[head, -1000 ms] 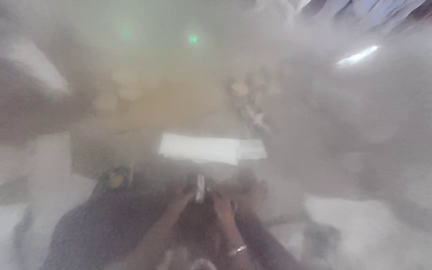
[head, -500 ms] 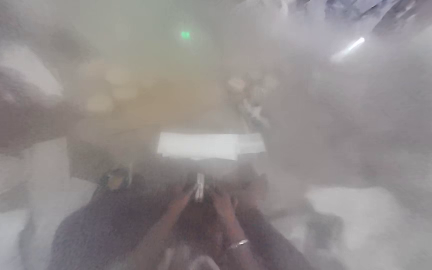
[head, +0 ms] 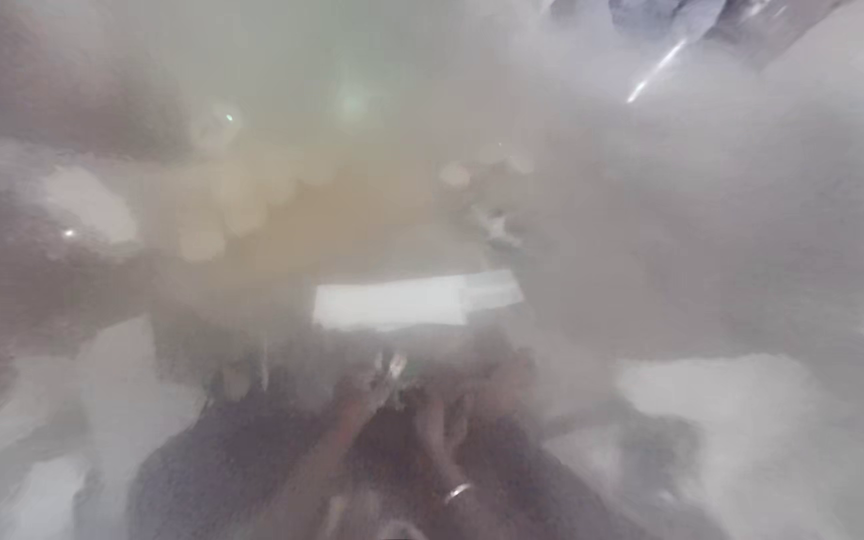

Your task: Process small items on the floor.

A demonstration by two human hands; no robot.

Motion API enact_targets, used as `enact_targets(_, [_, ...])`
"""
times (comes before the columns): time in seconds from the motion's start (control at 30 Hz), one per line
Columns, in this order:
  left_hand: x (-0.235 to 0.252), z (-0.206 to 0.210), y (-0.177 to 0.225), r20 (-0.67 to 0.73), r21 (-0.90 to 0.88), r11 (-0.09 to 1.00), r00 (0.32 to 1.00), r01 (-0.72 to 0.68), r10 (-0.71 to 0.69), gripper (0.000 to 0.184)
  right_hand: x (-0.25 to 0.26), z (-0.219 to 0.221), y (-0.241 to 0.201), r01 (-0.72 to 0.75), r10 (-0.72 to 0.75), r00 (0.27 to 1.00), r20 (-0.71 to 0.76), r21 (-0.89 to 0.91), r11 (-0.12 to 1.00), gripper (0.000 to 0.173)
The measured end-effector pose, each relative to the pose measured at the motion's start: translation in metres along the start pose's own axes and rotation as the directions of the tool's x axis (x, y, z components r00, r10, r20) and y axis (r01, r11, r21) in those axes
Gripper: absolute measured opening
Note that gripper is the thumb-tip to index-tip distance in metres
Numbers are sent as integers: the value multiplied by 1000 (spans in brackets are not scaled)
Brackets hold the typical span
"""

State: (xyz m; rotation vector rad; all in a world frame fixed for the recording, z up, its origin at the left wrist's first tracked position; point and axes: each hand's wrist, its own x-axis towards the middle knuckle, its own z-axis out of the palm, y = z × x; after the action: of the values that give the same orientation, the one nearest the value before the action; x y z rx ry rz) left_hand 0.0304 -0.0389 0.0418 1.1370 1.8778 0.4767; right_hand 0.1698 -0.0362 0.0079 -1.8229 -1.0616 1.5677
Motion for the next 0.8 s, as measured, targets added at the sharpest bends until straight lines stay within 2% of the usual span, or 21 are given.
enact_targets(0.03, [2, -6, 10, 83, 127, 992, 997, -9, -2, 47, -4, 0, 2, 32, -32, 999, -9, -5, 999, 16])
enact_targets(0.07, [6, -12, 27, 190, 260, 965, 979, 20, -72, 49, -6, -1, 6, 94, -94, 995, -13, -29, 995, 15])
enact_targets(0.13, [12, -14, 57, 291, 447, 894, 941, 28, -174, 46, -8, -4, 15, 198, -198, 980, 10, -84, 977, 17])
enact_targets(0.2, [10, -3, 79, 302, 590, 807, 933, -19, -198, 42, -5, -5, 27, 246, -244, 969, 46, -73, 966, 24])
enact_targets(0.3, [3, 17, 93, 270, 721, 692, 938, -48, -216, 38, -10, -13, 23, 297, -298, 954, 29, -218, 930, 24])
enact_targets(0.37, [3, 18, 88, 235, 724, 689, 949, -27, -210, 46, -12, -19, 17, 289, -279, 957, 74, -279, 916, 25])
enact_targets(0.4, [1, 13, 81, 213, 689, 725, 958, -9, -191, 48, -15, -20, 14, 282, -273, 959, 71, -273, 920, 26])
enact_targets(0.47, [-5, -2, 69, 142, 510, 860, 982, 33, -122, 47, -27, -24, 7, 285, -312, 948, -64, -269, 920, 27])
enact_targets(0.5, [-13, -11, 75, 132, 324, 937, 974, 131, -182, 44, -32, -25, 5, 302, -355, 918, -175, -270, 914, 30])
enact_targets(0.53, [-19, -15, 72, 101, 72, 970, 966, 233, -240, 41, -35, -22, 4, 332, -393, 877, -276, -242, 912, 34])
enact_targets(0.57, [-19, -13, 56, 40, -224, 931, 958, 287, -285, 37, -41, -21, 0, 349, -385, 869, -311, -168, 922, 41])
enact_targets(0.6, [-17, -6, 38, -27, -511, 823, 953, 246, -302, 31, -52, -20, -7, 345, -351, 890, -291, -74, 936, 48])
enact_targets(0.63, [-18, 2, 31, -69, -718, 679, 954, 154, -290, 25, -64, -20, -20, 344, -323, 917, -233, 57, 937, 54])
enact_targets(0.67, [-26, 8, 38, -106, -847, 528, 958, 54, -267, 23, -77, -19, -35, 332, -302, 940, -157, 227, 915, 57])
enact_targets(0.7, [-39, 13, 55, -146, -915, 401, 961, -41, -235, 23, -83, -14, -47, 313, -298, 950, -96, 358, 880, 59])
enact_targets(0.73, [-54, 15, 75, -188, -939, 325, 959, -112, -212, 25, -86, -8, -58, 301, -303, 950, -73, 461, 835, 59])
enact_targets(0.8, [-84, 13, 104, -269, -928, 311, 945, -203, -188, 30, -95, -7, -84, 302, -304, 948, -99, 587, 751, 48])
